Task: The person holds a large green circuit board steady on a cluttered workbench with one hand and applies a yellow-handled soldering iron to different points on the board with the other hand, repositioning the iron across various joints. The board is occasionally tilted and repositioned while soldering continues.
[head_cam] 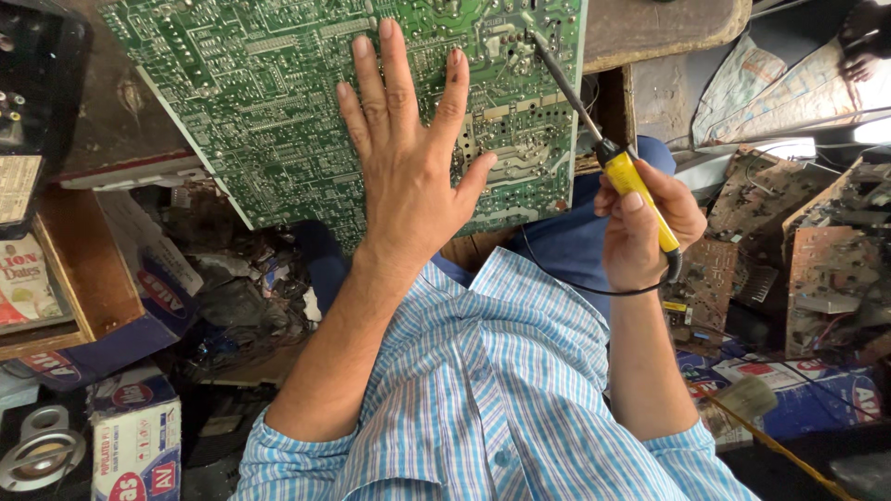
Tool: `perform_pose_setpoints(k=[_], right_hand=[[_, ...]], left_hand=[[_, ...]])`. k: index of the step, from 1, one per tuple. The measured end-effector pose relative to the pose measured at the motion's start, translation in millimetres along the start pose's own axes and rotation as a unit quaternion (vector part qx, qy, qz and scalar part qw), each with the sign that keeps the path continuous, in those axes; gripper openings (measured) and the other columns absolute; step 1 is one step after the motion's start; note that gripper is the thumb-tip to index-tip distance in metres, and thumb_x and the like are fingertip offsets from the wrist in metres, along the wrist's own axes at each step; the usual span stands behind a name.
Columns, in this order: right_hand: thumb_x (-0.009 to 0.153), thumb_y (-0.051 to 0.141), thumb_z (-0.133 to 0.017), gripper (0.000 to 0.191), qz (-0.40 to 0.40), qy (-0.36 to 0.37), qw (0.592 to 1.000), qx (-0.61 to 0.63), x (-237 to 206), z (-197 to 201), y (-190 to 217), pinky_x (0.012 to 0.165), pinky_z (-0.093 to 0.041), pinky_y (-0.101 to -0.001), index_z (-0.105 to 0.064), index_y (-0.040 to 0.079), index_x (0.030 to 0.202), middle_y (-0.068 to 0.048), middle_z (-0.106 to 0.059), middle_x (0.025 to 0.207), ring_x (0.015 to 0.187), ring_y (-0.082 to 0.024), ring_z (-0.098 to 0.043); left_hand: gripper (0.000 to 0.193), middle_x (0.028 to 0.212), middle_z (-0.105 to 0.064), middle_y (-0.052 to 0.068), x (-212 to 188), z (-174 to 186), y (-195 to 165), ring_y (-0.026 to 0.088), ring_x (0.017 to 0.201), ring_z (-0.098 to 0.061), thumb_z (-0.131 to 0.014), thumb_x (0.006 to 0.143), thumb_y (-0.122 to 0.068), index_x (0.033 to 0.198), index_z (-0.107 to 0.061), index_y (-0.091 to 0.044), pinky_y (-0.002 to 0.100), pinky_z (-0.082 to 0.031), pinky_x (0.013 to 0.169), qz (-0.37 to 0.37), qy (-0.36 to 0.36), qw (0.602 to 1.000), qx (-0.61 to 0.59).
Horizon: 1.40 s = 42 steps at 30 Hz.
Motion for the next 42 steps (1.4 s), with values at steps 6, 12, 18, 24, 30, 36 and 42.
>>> perform_pose_setpoints(k=[6, 12, 18, 24, 30, 36, 42], right_hand=[[0.099, 0.015, -0.078, 0.036, -0.032, 0.027, 0.999, 0.029, 24, 6, 0, 0.073, -0.060, -0.0303, -0.067, -0.006, 0.126, -0.024, -0.073, 0.103, 0.080, -0.024, -0.072], [0.096, 0.010, -0.081, 0.029, -0.037, 0.121, 0.991, 0.049, 81, 8, 14, 0.069, -0.060, -0.0293, -0.072, -0.005, 0.119, -0.020, -0.073, 0.100, 0.079, -0.025, -0.072], [0.097, 0.004, -0.080, 0.024, -0.059, 0.180, 0.980, 0.057, 108, 4, 29, 0.073, -0.061, -0.0311, -0.072, -0.007, 0.116, -0.017, -0.072, 0.105, 0.086, -0.026, -0.073], [0.099, 0.006, -0.078, 0.022, -0.082, 0.186, 0.979, 0.028, 122, 11, 31, 0.070, -0.060, -0.0308, -0.071, -0.009, 0.114, -0.019, -0.073, 0.099, 0.079, -0.024, -0.072], [0.102, 0.014, -0.077, 0.024, 0.017, 0.140, 0.989, -0.035, 91, 7, 33, 0.060, -0.059, -0.0306, -0.070, -0.007, 0.107, -0.021, -0.073, 0.092, 0.074, -0.026, -0.072], [0.102, 0.011, -0.075, 0.027, 0.081, 0.049, 0.987, -0.127, 13, -19, 34, 0.068, -0.061, -0.0292, -0.067, -0.007, 0.121, -0.019, -0.072, 0.105, 0.080, -0.021, -0.073], [0.105, 0.005, -0.075, 0.023, 0.129, 0.042, 0.958, -0.252, -7, -38, 45, 0.073, -0.060, -0.0266, -0.069, -0.007, 0.123, -0.018, -0.072, 0.101, 0.080, -0.019, -0.073]], left_hand=[[0.102, 0.171, 0.009, 0.022, 0, -1, 0, 0.045, 0.160, 0.007, -0.085, 0.098, -0.054, 0.169, -0.016, -0.029, 0.067, -0.004, 0.126, 0.014, 0.020, 1.000, 0.014], [0.102, 0.170, 0.008, 0.023, 2, 3, -4, 0.045, 0.159, 0.006, -0.087, 0.098, -0.052, 0.168, -0.017, -0.028, 0.068, -0.004, 0.127, 0.010, 0.012, 1.000, 0.007], [0.103, 0.168, 0.007, 0.023, 5, 4, -5, 0.046, 0.158, 0.005, -0.089, 0.097, -0.049, 0.167, -0.016, -0.026, 0.071, -0.004, 0.128, 0.009, -0.002, 1.000, -0.013], [0.103, 0.169, 0.010, 0.021, 3, 3, -4, 0.044, 0.158, 0.007, -0.089, 0.099, -0.048, 0.167, -0.014, -0.028, 0.071, -0.003, 0.128, -0.001, -0.012, 1.000, -0.012], [0.104, 0.168, 0.009, 0.022, 4, 1, -3, 0.045, 0.157, 0.007, -0.088, 0.097, -0.049, 0.167, -0.014, -0.028, 0.072, -0.003, 0.128, 0.002, -0.009, 1.000, -0.016], [0.102, 0.170, 0.009, 0.021, 0, -1, 1, 0.045, 0.159, 0.006, -0.086, 0.098, -0.054, 0.168, -0.015, -0.030, 0.068, -0.004, 0.127, 0.012, 0.012, 1.000, 0.007], [0.102, 0.171, 0.010, 0.021, -2, -2, 2, 0.044, 0.161, 0.007, -0.082, 0.095, -0.055, 0.169, -0.017, -0.030, 0.065, -0.004, 0.127, 0.013, 0.017, 1.000, 0.021]])
Point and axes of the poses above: each hand's wrist, its own x-axis towards the middle knuckle, its own z-axis out of the back of the hand, y = z × x, the point moved 7 cm from there along x, towards the middle knuckle
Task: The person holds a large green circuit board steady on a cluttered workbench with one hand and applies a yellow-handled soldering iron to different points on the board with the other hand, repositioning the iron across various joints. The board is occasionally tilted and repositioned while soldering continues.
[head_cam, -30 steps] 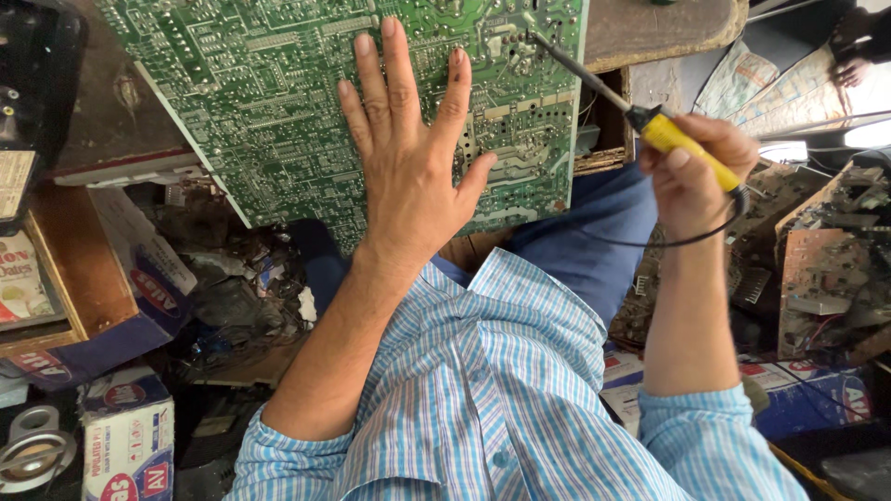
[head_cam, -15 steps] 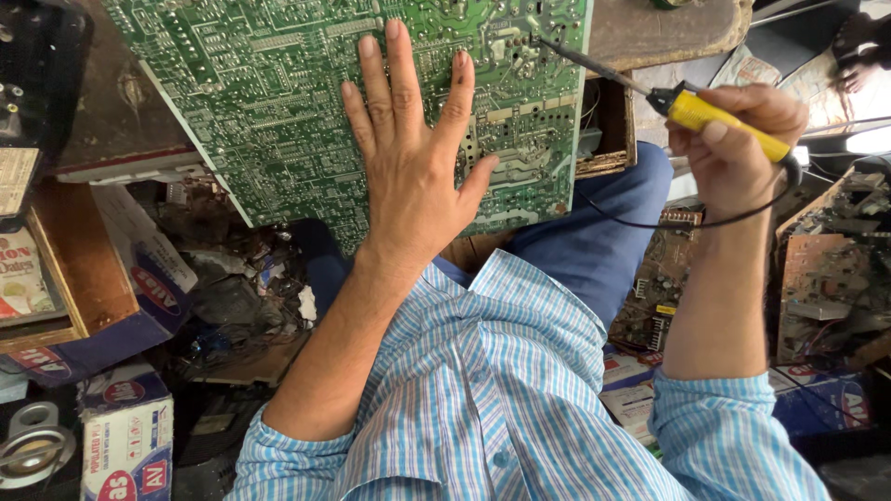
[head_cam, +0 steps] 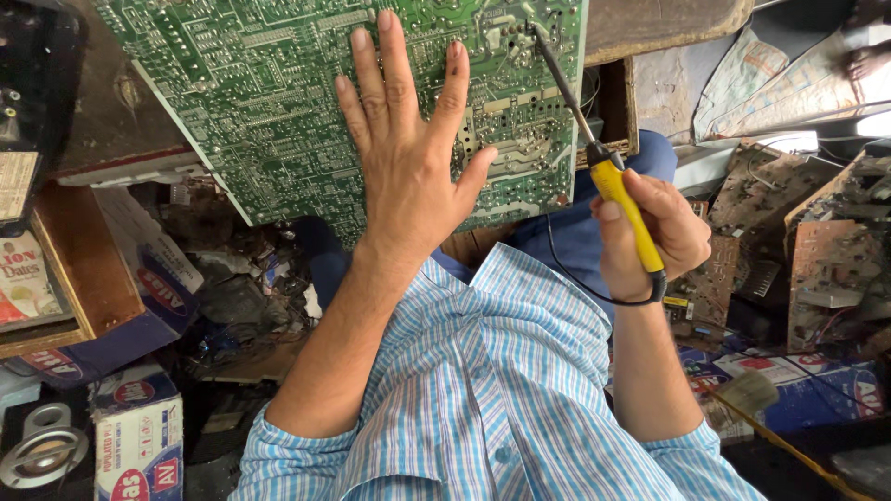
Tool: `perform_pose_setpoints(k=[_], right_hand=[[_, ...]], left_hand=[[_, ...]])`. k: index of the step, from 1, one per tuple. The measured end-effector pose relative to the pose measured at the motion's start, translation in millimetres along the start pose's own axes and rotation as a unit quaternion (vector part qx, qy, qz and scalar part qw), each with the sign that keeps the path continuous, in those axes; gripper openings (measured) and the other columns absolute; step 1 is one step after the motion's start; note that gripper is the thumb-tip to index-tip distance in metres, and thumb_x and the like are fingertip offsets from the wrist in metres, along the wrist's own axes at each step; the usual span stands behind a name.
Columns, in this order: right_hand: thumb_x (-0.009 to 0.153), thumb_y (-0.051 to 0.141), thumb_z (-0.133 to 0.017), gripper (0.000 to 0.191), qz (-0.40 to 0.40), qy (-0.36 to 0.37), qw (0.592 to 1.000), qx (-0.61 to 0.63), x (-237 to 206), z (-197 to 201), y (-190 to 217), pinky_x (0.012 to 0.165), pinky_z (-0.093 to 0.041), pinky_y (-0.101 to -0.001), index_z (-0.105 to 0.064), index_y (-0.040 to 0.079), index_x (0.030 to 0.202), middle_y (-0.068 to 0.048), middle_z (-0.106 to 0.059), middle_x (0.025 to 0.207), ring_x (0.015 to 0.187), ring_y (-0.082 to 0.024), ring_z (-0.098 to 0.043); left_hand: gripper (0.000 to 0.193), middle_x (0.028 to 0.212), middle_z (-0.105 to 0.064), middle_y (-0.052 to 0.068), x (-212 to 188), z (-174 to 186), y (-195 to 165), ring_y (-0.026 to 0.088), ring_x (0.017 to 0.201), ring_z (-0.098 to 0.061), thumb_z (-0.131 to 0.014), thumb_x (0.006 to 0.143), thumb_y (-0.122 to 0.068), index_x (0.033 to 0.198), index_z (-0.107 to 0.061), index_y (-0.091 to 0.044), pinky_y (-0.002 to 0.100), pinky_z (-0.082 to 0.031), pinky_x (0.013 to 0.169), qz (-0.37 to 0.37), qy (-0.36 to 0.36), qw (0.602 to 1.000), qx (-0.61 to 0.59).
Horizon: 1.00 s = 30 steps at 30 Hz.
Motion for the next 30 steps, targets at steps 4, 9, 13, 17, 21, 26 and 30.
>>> perform_pose_setpoints(k=[4, 9, 13, 17, 21, 26, 30], right_hand=[[0.103, 0.005, -0.076, 0.021, 0.050, 0.015, 0.995, -0.084, 3, -3, 15, 0.077, -0.060, -0.0263, -0.071, -0.006, 0.120, -0.019, -0.074, 0.104, 0.083, -0.020, -0.074], [0.102, 0.005, -0.078, 0.022, 0.058, 0.021, 0.995, -0.085, 4, -4, 18, 0.076, -0.060, -0.0248, -0.071, -0.007, 0.119, -0.020, -0.074, 0.105, 0.085, -0.019, -0.075], [0.102, 0.004, -0.078, 0.021, 0.094, 0.025, 0.988, -0.121, 6, -7, 23, 0.077, -0.059, -0.0239, -0.071, -0.006, 0.118, -0.021, -0.074, 0.108, 0.088, -0.019, -0.074], [0.099, 0.002, -0.079, 0.021, 0.104, 0.037, 0.982, -0.155, 7, -9, 30, 0.072, -0.055, -0.0229, -0.072, -0.004, 0.118, -0.020, -0.075, 0.107, 0.082, -0.016, -0.072], [0.097, 0.001, -0.080, 0.022, 0.121, 0.041, 0.978, -0.167, 9, -11, 35, 0.070, -0.054, -0.0238, -0.073, -0.002, 0.118, -0.019, -0.075, 0.106, 0.079, -0.017, -0.071], [0.097, 0.000, -0.080, 0.023, 0.127, 0.053, 0.975, -0.175, 10, -12, 38, 0.069, -0.055, -0.0240, -0.072, -0.002, 0.118, -0.019, -0.075, 0.105, 0.080, -0.018, -0.072], [0.097, 0.000, -0.080, 0.023, 0.131, 0.052, 0.973, -0.181, 9, -13, 39, 0.071, -0.056, -0.0253, -0.072, -0.002, 0.119, -0.019, -0.074, 0.106, 0.082, -0.019, -0.073]], left_hand=[[0.099, 0.170, 0.009, 0.022, 1, -2, 1, 0.045, 0.159, 0.006, -0.084, 0.097, -0.055, 0.168, -0.020, -0.029, 0.068, -0.004, 0.130, 0.006, 0.010, 1.000, 0.000], [0.098, 0.170, 0.011, 0.020, 1, -4, 2, 0.043, 0.159, 0.007, -0.084, 0.098, -0.056, 0.168, -0.021, -0.029, 0.067, -0.003, 0.131, 0.000, -0.001, 1.000, 0.008], [0.098, 0.170, 0.011, 0.019, 0, -5, 3, 0.043, 0.159, 0.007, -0.081, 0.095, -0.056, 0.168, -0.021, -0.030, 0.067, -0.002, 0.132, 0.000, -0.001, 1.000, 0.013], [0.097, 0.170, 0.010, 0.020, 1, -4, 3, 0.044, 0.159, 0.006, -0.082, 0.096, -0.055, 0.168, -0.022, -0.029, 0.068, -0.003, 0.131, 0.003, 0.005, 1.000, 0.010], [0.097, 0.170, 0.009, 0.020, 2, 0, 1, 0.044, 0.159, 0.006, -0.086, 0.100, -0.056, 0.168, -0.022, -0.029, 0.068, -0.003, 0.131, 0.001, 0.000, 1.000, 0.006], [0.097, 0.169, 0.008, 0.022, 3, 1, 1, 0.046, 0.159, 0.004, -0.085, 0.098, -0.056, 0.168, -0.023, -0.028, 0.068, -0.004, 0.131, 0.008, 0.013, 1.000, 0.008], [0.098, 0.170, 0.009, 0.021, 1, 1, 0, 0.045, 0.160, 0.005, -0.081, 0.095, -0.055, 0.168, -0.021, -0.029, 0.066, -0.004, 0.129, 0.005, 0.011, 1.000, 0.009]])
Point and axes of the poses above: each hand's wrist, its own x-axis towards the middle knuckle, its own z-axis out of the back of the hand, y = z × x, the point moved 7 cm from there along x, towards the middle knuckle
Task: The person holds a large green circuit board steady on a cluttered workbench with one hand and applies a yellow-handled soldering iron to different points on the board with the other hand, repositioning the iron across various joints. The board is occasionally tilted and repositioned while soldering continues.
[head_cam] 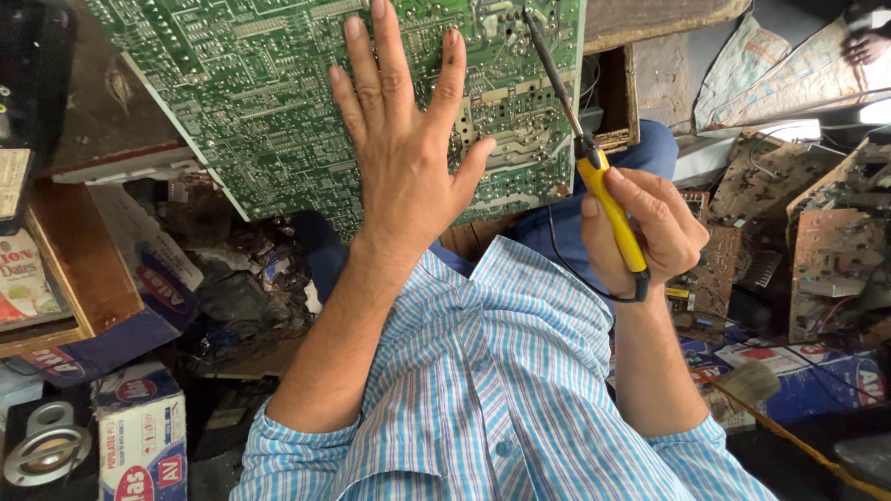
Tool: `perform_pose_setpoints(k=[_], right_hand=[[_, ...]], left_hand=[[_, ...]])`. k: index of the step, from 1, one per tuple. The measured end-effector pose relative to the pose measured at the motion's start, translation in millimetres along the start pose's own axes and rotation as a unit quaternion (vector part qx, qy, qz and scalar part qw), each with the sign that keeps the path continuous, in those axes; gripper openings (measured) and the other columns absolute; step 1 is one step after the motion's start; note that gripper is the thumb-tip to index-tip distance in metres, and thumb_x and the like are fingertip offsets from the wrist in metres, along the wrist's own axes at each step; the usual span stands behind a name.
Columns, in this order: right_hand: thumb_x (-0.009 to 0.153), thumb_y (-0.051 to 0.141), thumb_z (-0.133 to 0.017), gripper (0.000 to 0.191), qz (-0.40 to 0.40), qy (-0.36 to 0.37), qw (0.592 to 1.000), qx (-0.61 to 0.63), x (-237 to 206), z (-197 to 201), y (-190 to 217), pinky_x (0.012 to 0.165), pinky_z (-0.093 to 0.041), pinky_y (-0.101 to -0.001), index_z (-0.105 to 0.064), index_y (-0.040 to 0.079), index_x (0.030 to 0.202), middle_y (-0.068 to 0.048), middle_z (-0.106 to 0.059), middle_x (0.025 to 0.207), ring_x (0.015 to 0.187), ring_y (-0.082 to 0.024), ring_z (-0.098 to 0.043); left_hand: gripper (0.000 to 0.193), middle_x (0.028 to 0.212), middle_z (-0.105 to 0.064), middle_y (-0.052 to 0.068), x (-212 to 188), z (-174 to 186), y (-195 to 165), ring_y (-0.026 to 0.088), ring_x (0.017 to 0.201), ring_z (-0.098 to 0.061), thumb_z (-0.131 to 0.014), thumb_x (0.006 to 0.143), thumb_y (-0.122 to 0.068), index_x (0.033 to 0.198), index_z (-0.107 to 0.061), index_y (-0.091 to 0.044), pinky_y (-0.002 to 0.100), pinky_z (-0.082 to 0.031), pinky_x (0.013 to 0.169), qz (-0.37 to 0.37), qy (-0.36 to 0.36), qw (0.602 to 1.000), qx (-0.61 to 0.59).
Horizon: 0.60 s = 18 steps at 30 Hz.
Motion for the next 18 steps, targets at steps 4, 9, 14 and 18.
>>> perform_pose_setpoints(k=[4, 9, 14, 18], right_hand=[[0.097, -0.001, -0.080, 0.023, 0.000, 0.000, 1.000, 0.009, 0, 0, -1, 0.071, -0.056, -0.0254, -0.072, -0.003, 0.118, -0.020, -0.074, 0.106, 0.082, -0.020, -0.073], [0.097, 0.000, -0.079, 0.022, -0.009, -0.014, 1.000, 0.022, -2, 3, -4, 0.071, -0.056, -0.0248, -0.072, -0.004, 0.118, -0.020, -0.074, 0.105, 0.081, -0.019, -0.072], [0.102, 0.003, -0.077, 0.022, -0.053, -0.022, 0.995, 0.082, -7, 3, -18, 0.075, -0.059, -0.0251, -0.071, -0.005, 0.121, -0.020, -0.074, 0.107, 0.084, -0.019, -0.074], [0.102, 0.009, -0.077, 0.029, -0.179, -0.073, 0.947, 0.256, -24, -2, -51, 0.074, -0.060, -0.0274, -0.069, -0.006, 0.126, -0.019, -0.074, 0.108, 0.083, -0.020, -0.074]], left_hand=[[0.099, 0.170, 0.010, 0.021, -1, -2, 1, 0.045, 0.160, 0.005, -0.081, 0.095, -0.056, 0.168, -0.020, -0.030, 0.067, -0.003, 0.130, 0.000, -0.001, 1.000, 0.001], [0.099, 0.171, 0.011, 0.020, -2, -5, 3, 0.043, 0.160, 0.007, -0.080, 0.096, -0.057, 0.169, -0.018, -0.031, 0.064, -0.002, 0.128, -0.005, -0.008, 1.000, 0.002], [0.099, 0.171, 0.013, 0.019, -3, -7, 4, 0.042, 0.160, 0.008, -0.080, 0.097, -0.057, 0.169, -0.017, -0.031, 0.064, -0.002, 0.128, -0.008, -0.014, 1.000, 0.005], [0.099, 0.171, 0.013, 0.019, -3, -6, 4, 0.043, 0.160, 0.008, -0.080, 0.097, -0.056, 0.169, -0.016, -0.031, 0.064, -0.001, 0.128, -0.009, -0.015, 1.000, 0.002]])
Point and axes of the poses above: each hand's wrist, its own x-axis towards the middle knuckle, its own z-axis out of the back of the hand, y = z × x, the point moved 7 cm from there along x, towards the middle knuckle
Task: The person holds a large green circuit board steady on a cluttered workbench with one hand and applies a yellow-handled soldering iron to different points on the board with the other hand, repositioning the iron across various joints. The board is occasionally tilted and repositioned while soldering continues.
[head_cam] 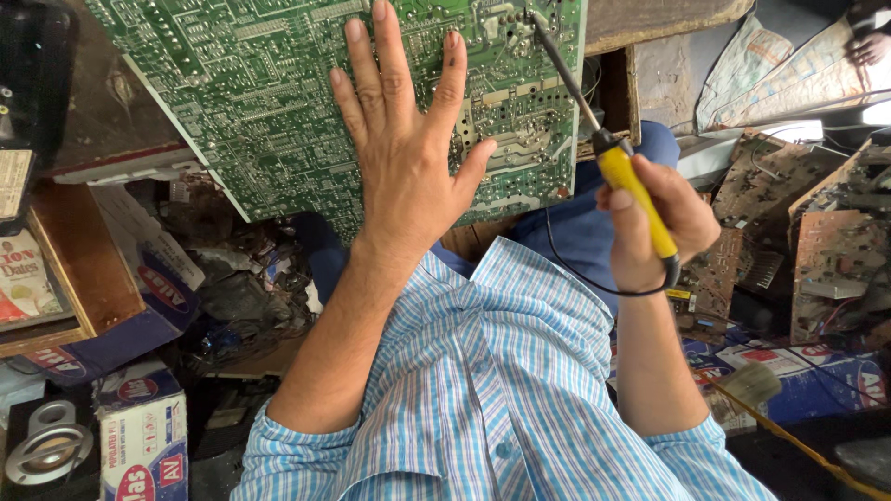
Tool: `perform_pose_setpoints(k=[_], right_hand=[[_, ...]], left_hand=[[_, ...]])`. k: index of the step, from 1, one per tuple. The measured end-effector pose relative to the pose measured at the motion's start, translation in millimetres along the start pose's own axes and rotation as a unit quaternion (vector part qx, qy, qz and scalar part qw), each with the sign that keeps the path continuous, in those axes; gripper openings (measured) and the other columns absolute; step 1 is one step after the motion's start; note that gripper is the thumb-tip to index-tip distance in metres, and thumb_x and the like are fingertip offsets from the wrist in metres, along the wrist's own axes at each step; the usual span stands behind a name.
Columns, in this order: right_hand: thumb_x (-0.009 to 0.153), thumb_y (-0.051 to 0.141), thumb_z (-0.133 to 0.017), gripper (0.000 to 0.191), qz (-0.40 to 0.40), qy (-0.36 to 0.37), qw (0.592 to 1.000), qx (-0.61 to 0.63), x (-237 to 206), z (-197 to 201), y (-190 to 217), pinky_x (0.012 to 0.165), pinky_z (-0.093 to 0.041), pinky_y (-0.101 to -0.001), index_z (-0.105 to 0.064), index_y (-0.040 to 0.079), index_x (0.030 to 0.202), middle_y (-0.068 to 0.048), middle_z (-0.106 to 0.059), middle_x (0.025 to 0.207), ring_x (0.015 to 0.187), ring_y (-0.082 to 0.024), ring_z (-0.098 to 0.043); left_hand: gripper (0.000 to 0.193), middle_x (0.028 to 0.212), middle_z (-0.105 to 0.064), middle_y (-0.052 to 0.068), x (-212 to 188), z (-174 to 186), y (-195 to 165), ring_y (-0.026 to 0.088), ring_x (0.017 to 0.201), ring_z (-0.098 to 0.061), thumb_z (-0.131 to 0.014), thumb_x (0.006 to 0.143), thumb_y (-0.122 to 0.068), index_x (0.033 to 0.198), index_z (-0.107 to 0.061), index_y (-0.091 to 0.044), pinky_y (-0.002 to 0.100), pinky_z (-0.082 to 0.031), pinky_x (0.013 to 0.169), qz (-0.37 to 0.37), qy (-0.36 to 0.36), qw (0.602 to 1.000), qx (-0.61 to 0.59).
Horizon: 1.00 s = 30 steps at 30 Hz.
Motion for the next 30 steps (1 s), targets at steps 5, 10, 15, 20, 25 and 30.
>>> perform_pose_setpoints(k=[5, 10, 15, 20, 25, 30], right_hand=[[0.102, 0.014, -0.075, 0.036, -0.115, -0.025, 0.974, 0.192, 0, 11, -45, 0.072, -0.059, -0.0292, -0.065, -0.006, 0.130, -0.023, -0.073, 0.104, 0.083, -0.023, -0.072], [0.103, 0.014, -0.074, 0.036, -0.160, -0.030, 0.939, 0.302, 7, 6, -65, 0.070, -0.058, -0.0291, -0.062, -0.005, 0.132, -0.023, -0.072, 0.106, 0.085, -0.025, -0.072], [0.101, 0.012, -0.075, 0.033, -0.117, -0.017, 0.972, 0.204, 7, 19, -52, 0.072, -0.059, -0.0310, -0.066, -0.006, 0.128, -0.023, -0.073, 0.106, 0.082, -0.024, -0.072], [0.103, 0.015, -0.080, 0.031, 0.013, 0.010, 0.994, 0.111, 23, 15, -16, 0.066, -0.059, -0.0288, -0.069, -0.005, 0.124, -0.020, -0.072, 0.104, 0.079, -0.022, -0.072], [0.102, 0.021, -0.077, 0.029, 0.186, -0.063, 0.978, -0.068, 44, 40, 47, 0.055, -0.059, -0.0264, -0.069, -0.004, 0.115, -0.019, -0.074, 0.095, 0.071, -0.020, -0.073], [0.115, 0.015, -0.079, 0.024, 0.090, -0.017, 0.971, -0.220, 40, 49, 41, 0.069, -0.058, -0.0282, -0.072, -0.007, 0.121, -0.018, -0.074, 0.099, 0.080, -0.020, -0.073]], left_hand=[[0.099, 0.170, 0.012, 0.021, 1, 2, -1, 0.045, 0.160, 0.008, -0.080, 0.097, -0.056, 0.169, -0.017, -0.030, 0.065, -0.001, 0.127, 0.002, 0.008, 1.000, -0.001], [0.098, 0.170, 0.011, 0.022, 2, 4, -3, 0.045, 0.159, 0.007, -0.080, 0.096, -0.054, 0.169, -0.019, -0.029, 0.066, -0.001, 0.127, 0.002, 0.013, 1.000, -0.005], [0.098, 0.170, 0.009, 0.022, 2, 5, -4, 0.045, 0.159, 0.006, -0.081, 0.095, -0.054, 0.168, -0.021, -0.029, 0.065, -0.002, 0.127, 0.004, 0.015, 1.000, -0.005], [0.098, 0.170, 0.010, 0.021, 2, 5, -3, 0.044, 0.160, 0.007, -0.082, 0.095, -0.054, 0.168, -0.022, -0.029, 0.065, -0.003, 0.127, 0.003, 0.007, 1.000, -0.014], [0.098, 0.170, 0.008, 0.022, 2, 6, -3, 0.045, 0.159, 0.006, -0.083, 0.095, -0.053, 0.168, -0.023, -0.027, 0.066, -0.005, 0.128, 0.010, 0.015, 1.000, -0.009], [0.097, 0.171, 0.008, 0.021, 5, 16, -7, 0.046, 0.160, 0.004, -0.080, 0.093, -0.048, 0.169, -0.024, -0.027, 0.066, -0.007, 0.129, 0.004, 0.013, 1.000, -0.005]])
Point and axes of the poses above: each hand's wrist, its own x-axis towards the middle knuckle, its own z-axis out of the back of the hand, y = z × x, the point moved 7 cm from there along x, towards the middle knuckle
